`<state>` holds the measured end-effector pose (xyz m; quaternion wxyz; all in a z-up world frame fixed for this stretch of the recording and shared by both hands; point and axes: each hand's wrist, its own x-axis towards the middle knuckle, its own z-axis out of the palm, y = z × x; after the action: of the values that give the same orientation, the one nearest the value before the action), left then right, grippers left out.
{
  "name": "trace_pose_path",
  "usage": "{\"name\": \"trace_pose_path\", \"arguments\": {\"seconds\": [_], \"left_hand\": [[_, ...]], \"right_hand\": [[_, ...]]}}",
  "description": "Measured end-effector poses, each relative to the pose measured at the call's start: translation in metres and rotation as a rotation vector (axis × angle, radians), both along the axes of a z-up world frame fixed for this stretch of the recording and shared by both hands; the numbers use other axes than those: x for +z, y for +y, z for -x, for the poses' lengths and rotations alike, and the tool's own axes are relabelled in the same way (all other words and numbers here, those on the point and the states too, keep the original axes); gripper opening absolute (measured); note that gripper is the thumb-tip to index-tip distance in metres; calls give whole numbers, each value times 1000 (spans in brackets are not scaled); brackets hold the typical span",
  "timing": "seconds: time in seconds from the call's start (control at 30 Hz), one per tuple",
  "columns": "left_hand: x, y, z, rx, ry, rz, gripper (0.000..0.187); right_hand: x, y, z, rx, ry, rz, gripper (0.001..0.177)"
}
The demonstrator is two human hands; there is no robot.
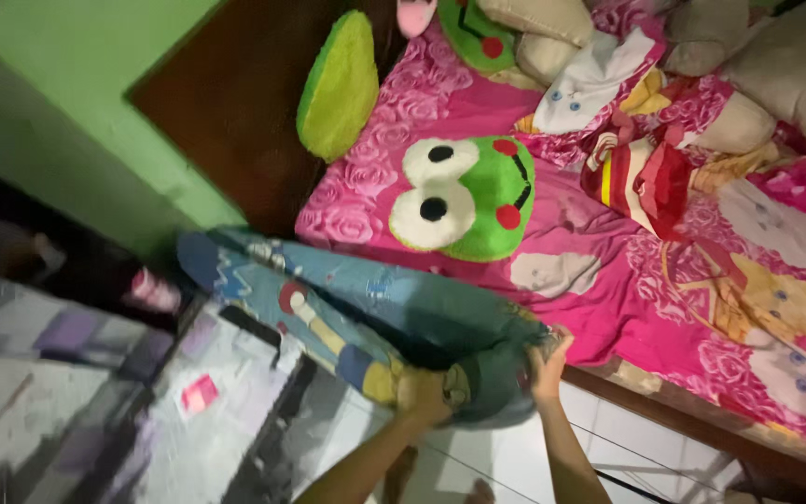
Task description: The person moves a blue patterned blanket from the bed to the floor, then picks up and places several pillows and stuffed toys onto the blanket on the floor. The person handles the items one by one, including a green frog-shaped pillow and multiple beige pillows.
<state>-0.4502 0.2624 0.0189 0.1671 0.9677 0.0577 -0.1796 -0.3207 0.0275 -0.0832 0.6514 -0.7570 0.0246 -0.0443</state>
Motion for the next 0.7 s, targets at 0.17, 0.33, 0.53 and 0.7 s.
{"name": "trace_pose_path", "arguments": {"seconds": [0.17,0.33,0.53,0.7], "left_hand": [[-2,15,17,37,8,105,33],[13,36,24,60,23,170,48],[69,71,17,-45,39,81,59],[137,106,15,-125,52,58,60]], "right_hand": [[8,13,15,-44,-186,-82,44],[55,30,34,-110,-31,-193,30],[138,57,42,-127,19,-132,19],[199,77,43,-27,-53,-237,19]]}}
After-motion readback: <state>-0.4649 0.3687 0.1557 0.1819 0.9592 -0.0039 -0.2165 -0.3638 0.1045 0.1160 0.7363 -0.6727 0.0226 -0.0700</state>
